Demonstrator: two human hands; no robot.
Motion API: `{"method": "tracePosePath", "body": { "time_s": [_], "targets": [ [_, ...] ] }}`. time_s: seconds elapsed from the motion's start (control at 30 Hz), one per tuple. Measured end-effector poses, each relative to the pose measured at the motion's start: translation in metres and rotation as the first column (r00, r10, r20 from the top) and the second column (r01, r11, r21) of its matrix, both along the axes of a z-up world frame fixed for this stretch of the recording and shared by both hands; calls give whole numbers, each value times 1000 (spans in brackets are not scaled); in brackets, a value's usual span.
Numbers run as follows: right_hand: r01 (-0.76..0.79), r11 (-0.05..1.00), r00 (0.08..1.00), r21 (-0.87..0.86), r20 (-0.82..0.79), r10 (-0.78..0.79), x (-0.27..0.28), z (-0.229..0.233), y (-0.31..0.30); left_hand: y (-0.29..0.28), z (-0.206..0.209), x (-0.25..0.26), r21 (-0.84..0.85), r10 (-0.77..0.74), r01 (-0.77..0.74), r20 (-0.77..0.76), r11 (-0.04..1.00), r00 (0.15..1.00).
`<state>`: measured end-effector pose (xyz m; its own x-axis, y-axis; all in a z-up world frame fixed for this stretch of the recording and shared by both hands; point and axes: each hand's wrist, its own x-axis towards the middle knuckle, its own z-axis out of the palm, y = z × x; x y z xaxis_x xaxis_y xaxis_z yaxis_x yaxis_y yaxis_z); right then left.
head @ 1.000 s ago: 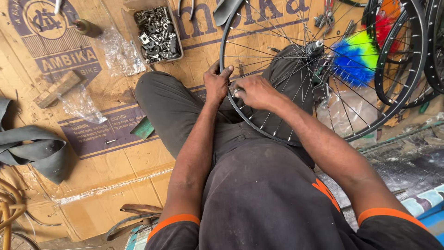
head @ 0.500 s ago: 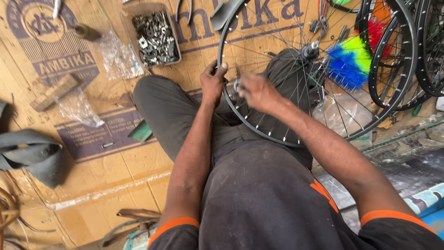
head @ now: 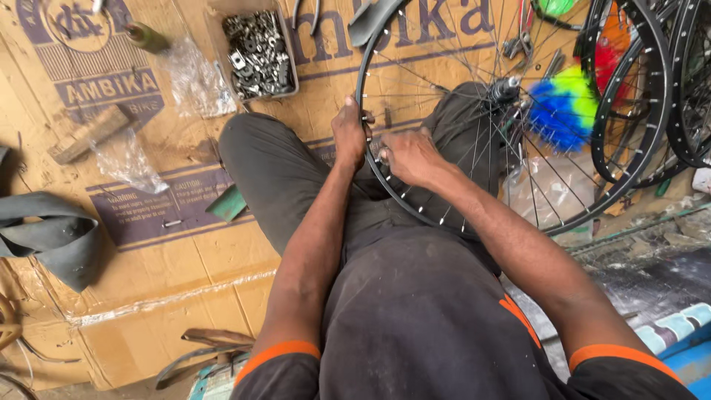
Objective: The person sits on the floor and uses a spoke wrench to tighten the nipples on a bicycle wheel rim. They rotate the wheel to access different spokes and continue the adjustment process throughout the clip.
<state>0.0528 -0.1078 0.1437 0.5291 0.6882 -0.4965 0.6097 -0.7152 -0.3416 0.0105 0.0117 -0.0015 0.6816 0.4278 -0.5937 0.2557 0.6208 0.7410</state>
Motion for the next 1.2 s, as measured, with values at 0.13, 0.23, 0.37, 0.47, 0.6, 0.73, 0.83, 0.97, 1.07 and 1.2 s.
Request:
{"method": "tracePosePath", "body": {
  "time_s": [0.13, 0.23, 0.37, 0.47, 0.6, 0.73, 0.83, 0.97, 1.07, 1.2],
  "targets": [
    [101, 993, 994, 60, -57, -98, -7, 3, -8, -4, 11, -5, 59, -32, 29, 41, 998, 999],
    [71, 967, 997, 246, 4, -74, -2, 6, -10, 0, 18, 1, 48, -29, 26, 82, 999, 996],
    [24, 975, 999, 221, 30, -32, -13, 10, -8, 2, 25, -2, 57, -48, 44, 76, 997, 996],
    [-42, 957, 990, 288, 141, 1, -24, 27, -10, -1, 29, 0, 35, -32, 30, 45, 999, 998],
    [-232, 894, 957, 383, 254, 139, -20, 45, -12, -2, 24, -4, 146, -86, 76, 63, 986, 994],
    [-59, 939, 994, 339, -68, 86, 7, 29, -11, -4, 15, 6, 9, 15, -16, 100, 1000, 995],
    [-180, 976, 959, 120, 244, 147, -3, 9, -5, -2, 12, 1, 7, 20, -21, 119, 1000, 993],
    [-173, 971, 954, -163, 218, 206, -11, 1, 4, -1, 14, -2, 43, 14, -19, 125, 999, 992],
    [-196, 967, 980, -164, -67, 188, 18, 8, 3, -7, 18, 1, 54, 1, -8, 133, 999, 991],
    [-60, 994, 839, -97, -543, -2, 47, 7, 5, -9, 16, -6, 83, -10, -1, 130, 997, 991]
  ]
}}
